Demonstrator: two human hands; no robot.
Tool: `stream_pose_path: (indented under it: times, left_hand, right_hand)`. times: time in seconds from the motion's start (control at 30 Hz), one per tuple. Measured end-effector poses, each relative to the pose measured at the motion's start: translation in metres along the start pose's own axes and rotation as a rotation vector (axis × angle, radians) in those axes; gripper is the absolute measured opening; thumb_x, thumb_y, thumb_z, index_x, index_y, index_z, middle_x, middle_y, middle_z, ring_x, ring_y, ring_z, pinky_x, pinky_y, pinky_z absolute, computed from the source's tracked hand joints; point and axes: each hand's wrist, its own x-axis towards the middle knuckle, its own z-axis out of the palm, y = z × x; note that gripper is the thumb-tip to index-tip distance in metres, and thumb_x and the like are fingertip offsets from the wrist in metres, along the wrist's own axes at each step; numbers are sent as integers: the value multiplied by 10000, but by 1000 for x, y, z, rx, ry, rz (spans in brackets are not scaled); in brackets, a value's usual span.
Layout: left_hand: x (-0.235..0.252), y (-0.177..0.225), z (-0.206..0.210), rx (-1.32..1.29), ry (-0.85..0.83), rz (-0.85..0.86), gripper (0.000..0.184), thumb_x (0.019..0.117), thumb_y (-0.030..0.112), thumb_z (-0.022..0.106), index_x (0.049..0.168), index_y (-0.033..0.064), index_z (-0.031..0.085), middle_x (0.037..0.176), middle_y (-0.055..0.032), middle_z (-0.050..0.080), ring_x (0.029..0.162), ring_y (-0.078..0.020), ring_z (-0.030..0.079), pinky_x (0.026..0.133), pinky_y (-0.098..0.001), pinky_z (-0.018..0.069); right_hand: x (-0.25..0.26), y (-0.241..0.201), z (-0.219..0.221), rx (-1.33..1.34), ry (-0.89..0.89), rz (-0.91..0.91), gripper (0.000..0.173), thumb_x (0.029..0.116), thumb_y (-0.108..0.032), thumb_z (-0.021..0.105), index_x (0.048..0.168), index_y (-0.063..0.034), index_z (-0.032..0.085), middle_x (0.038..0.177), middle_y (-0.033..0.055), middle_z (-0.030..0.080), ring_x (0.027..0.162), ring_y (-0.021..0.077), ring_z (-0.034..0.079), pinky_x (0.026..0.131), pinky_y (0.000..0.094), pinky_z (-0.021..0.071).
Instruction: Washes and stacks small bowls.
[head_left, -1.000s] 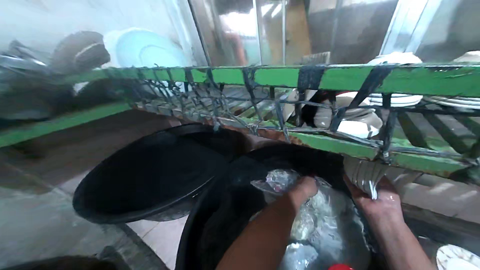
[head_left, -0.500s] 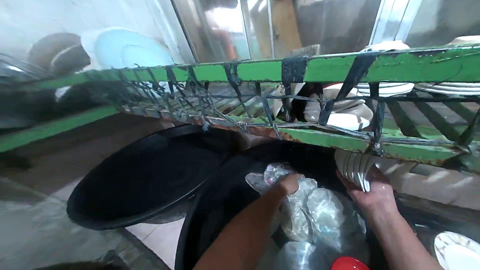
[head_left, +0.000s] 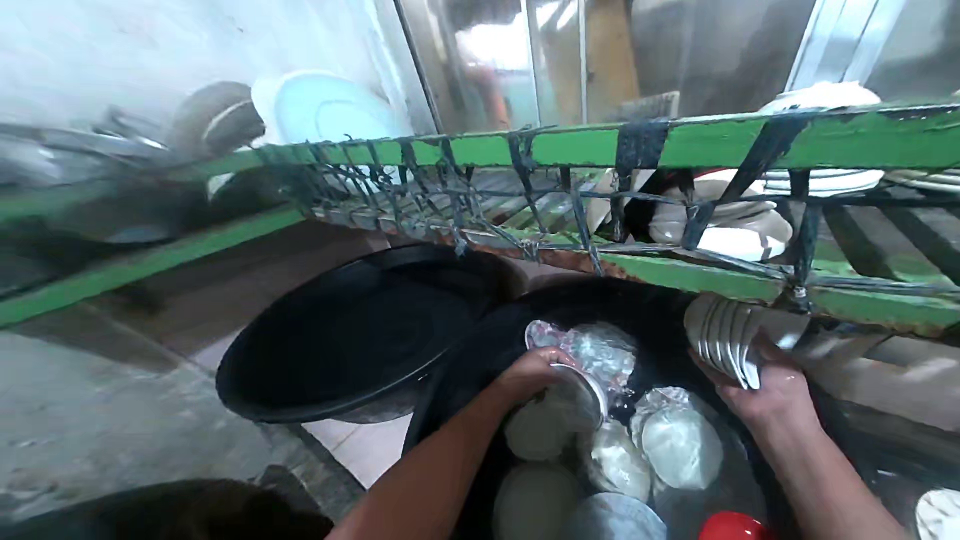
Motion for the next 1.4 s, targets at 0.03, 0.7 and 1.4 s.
stream_pose_path:
  times: [0.03, 0.7, 1.4]
  left_hand:
    - [-5, -2, -3, -24, -9, 5, 113, 978, -24, 605, 1066, -9, 673, 1037, -91, 685, 924, -140, 637, 849, -334, 542]
    - [-41, -13, -37, 601, -29, 27, 224, 1006, -43, 530, 1122, -24, 720, 1312, -188, 639, 1272, -314, 574, 1099, -472, 436]
    - [-128, 39, 89, 6, -18, 462, 1210, 788, 361, 819, 1625, -18, 33, 1690, -239, 77, 1533, -327, 269, 1094, -495, 478]
  right_hand:
    - [0, 0, -1, -11, 7, 3, 320, 1072, -382, 456, 1291, -169, 551, 1146, 71, 660, 1077, 241, 664, 879, 521, 580]
    - [-5, 0, 2, -4, 23, -8, 328, 1066, -353, 472, 1345, -185, 513, 1244, 72, 625, 1178, 256, 628, 934, 552, 563]
    - [-81, 12, 12, -562, -283, 243, 371, 1048, -188, 528, 1371, -10, 486, 1005, 148, 723, 888, 226, 732, 781, 418, 629]
